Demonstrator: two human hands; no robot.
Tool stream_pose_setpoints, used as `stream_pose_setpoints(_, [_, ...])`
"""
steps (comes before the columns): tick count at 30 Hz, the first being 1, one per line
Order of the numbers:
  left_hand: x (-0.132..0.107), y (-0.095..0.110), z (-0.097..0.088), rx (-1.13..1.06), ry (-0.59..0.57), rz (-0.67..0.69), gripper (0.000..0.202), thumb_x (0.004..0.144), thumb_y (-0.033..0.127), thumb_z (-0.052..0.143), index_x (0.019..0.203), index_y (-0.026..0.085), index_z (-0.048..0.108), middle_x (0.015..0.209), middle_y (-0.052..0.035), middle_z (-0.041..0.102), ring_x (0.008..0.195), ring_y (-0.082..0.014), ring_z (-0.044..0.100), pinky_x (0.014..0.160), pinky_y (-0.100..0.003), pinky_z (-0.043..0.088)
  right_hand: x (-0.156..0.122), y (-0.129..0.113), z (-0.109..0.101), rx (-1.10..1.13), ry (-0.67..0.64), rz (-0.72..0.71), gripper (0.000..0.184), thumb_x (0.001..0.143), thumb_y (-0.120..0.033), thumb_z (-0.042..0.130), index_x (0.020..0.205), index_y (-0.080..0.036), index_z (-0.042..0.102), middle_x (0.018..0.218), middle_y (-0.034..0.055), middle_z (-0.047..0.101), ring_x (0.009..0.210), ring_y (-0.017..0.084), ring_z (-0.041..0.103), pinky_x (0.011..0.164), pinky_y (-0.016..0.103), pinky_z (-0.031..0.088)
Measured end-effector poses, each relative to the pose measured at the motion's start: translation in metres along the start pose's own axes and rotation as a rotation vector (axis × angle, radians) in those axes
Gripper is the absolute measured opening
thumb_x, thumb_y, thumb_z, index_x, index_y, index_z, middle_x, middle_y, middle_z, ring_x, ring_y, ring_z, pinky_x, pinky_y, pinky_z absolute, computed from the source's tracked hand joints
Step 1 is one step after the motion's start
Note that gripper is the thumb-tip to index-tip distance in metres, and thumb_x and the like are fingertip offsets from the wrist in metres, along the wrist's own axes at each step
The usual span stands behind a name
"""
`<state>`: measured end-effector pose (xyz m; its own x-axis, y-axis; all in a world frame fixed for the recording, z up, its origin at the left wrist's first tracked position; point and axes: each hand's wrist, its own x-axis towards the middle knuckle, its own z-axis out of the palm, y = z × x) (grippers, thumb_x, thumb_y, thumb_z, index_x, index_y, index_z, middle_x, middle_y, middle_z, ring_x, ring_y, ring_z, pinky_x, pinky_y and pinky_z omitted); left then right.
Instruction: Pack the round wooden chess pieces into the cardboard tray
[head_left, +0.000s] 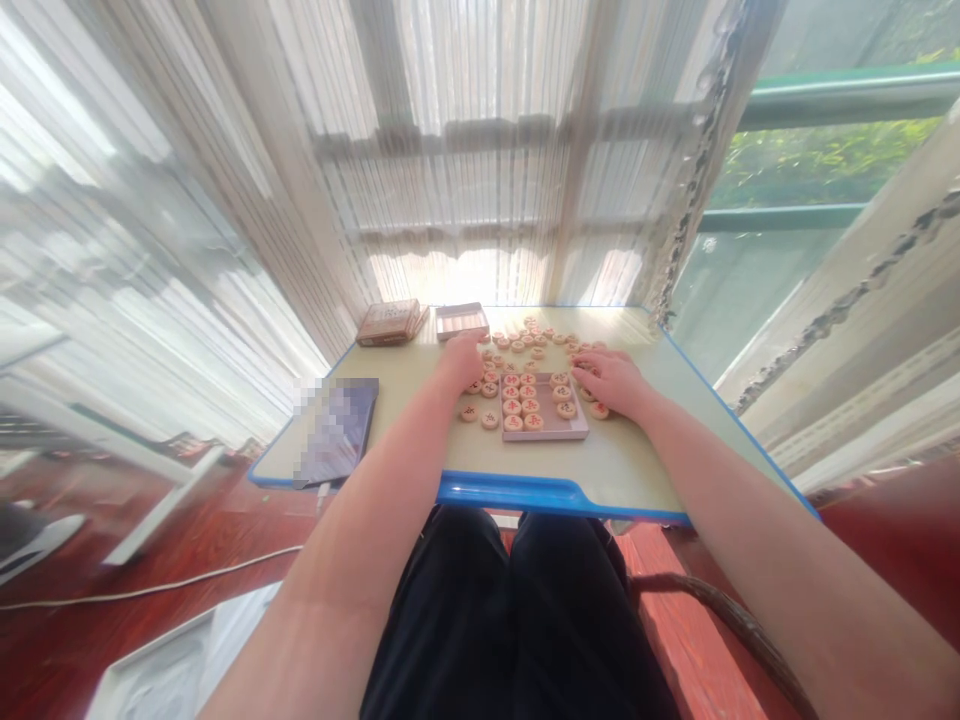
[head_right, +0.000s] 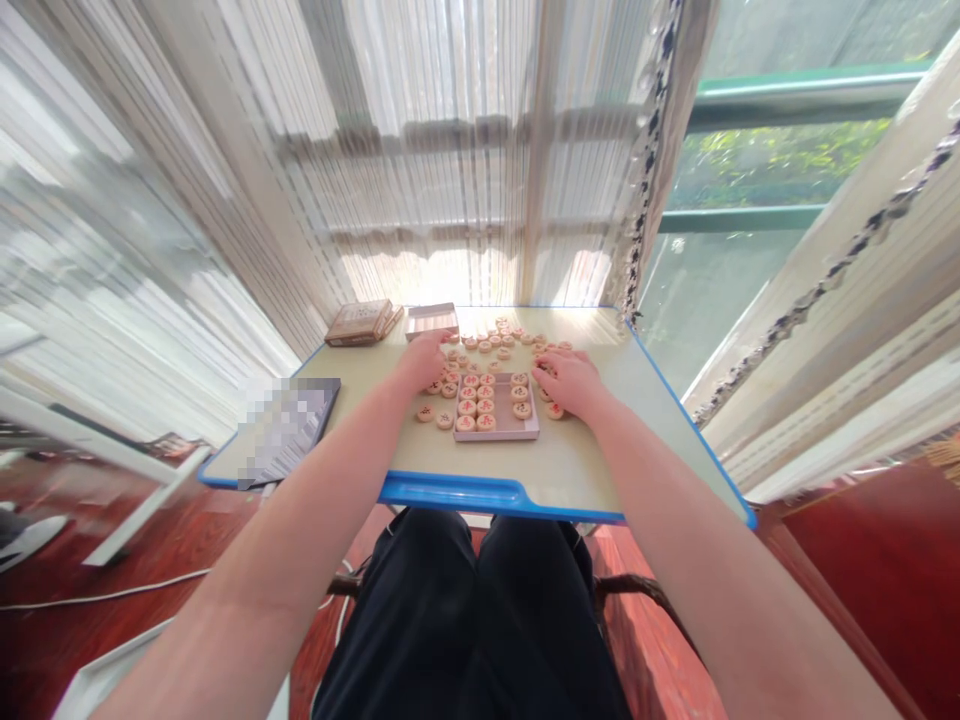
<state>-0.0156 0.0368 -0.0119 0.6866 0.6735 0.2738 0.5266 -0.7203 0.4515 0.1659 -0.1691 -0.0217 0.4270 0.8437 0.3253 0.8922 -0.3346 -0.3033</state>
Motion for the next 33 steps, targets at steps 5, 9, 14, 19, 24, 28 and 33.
stream_pose_setpoints(5, [-0.004, 0.004, -0.005, 0.064, -0.087, -0.015, 0.051, 0.073, 0.005, 0.047, 0.119, 0.02, 0.061, 0.117, -0.007, 0.064, 0.102, -0.0215, 0.06, 0.085, -0.028, 0.048, 0.0, 0.004, 0.0, 0.018, 0.029, 0.027, 0.038, 0.085, -0.041, 0.044, 0.109, -0.021, 0.066, 0.124, 0.0065, 0.06, 0.122, 0.025, 0.047, 0.106, 0.04, 0.03])
stream_pose_setpoints(9, [-0.007, 0.004, -0.005, 0.079, -0.086, -0.001, 0.041, 0.073, 0.006, 0.046, 0.103, 0.022, 0.07, 0.106, -0.0055, 0.068, 0.094, -0.0214, 0.062, 0.082, -0.028, 0.049, 0.002, 0.01, 0.001, 0.034, 0.057, 0.089, 0.044, 0.086, -0.041, 0.044, 0.119, -0.018, 0.061, 0.13, 0.01, 0.055, 0.125, 0.025, 0.044, 0.107, 0.04, 0.03])
stream_pose_setpoints(14, [-0.007, 0.003, -0.003, 0.1, -0.048, 0.04, 0.038, 0.074, 0.008, 0.045, 0.099, 0.022, 0.07, 0.112, -0.0054, 0.065, 0.103, -0.0216, 0.058, 0.09, -0.029, 0.046, 0.002, 0.01, 0.0, 0.074, 0.032, 0.059, 0.036, 0.086, -0.035, 0.046, 0.108, -0.016, 0.067, 0.125, 0.0116, 0.059, 0.122, 0.025, 0.048, 0.107, 0.039, 0.032])
stream_pose_setpoints(19, [-0.009, 0.006, 0.002, 0.009, -0.05, 0.116, 0.047, 0.075, 0.007, 0.045, 0.112, 0.024, 0.066, 0.121, -0.0029, 0.062, 0.112, -0.019, 0.055, 0.095, -0.026, 0.043, 0.001, 0.006, -0.003, 0.115, 0.031, 0.093, 0.037, 0.086, -0.032, 0.046, 0.112, -0.014, 0.066, 0.125, 0.0126, 0.058, 0.123, 0.024, 0.047, 0.107, 0.036, 0.032])
stream_pose_setpoints(24, [-0.011, 0.006, 0.005, -0.039, -0.152, 0.148, 0.049, 0.069, 0.004, 0.048, 0.109, 0.024, 0.069, 0.114, -0.0019, 0.067, 0.101, -0.0191, 0.061, 0.087, -0.025, 0.047, 0.0, 0.003, -0.004, 0.158, 0.065, 0.126, 0.034, 0.086, -0.025, 0.045, 0.113, -0.016, 0.065, 0.121, 0.0105, 0.061, 0.117, 0.023, 0.051, 0.103, 0.035, 0.036])
stream_pose_setpoints(28, [-0.01, 0.006, 0.004, 0.002, -0.146, 0.121, 0.051, 0.069, 0.004, 0.046, 0.111, 0.024, 0.068, 0.114, -0.0027, 0.066, 0.101, -0.0199, 0.061, 0.087, -0.026, 0.047, 0.0, 0.001, -0.003, 0.178, 0.035, 0.095, 0.031, 0.086, -0.021, 0.045, 0.107, -0.016, 0.066, 0.114, 0.0094, 0.063, 0.108, 0.021, 0.056, 0.096, 0.033, 0.041])
stream_pose_setpoints(33, [-0.01, 0.008, 0.002, 0.087, -0.143, 0.096, 0.048, 0.073, 0.008, 0.048, 0.115, 0.026, 0.065, 0.12, -0.0019, 0.063, 0.108, -0.0193, 0.058, 0.093, -0.025, 0.043, -0.001, 0.0, -0.003, 0.207, 0.055, 0.126, 0.032, 0.085, -0.018, 0.044, 0.107, -0.014, 0.066, 0.114, 0.0103, 0.063, 0.104, 0.02, 0.057, 0.093, 0.031, 0.043])
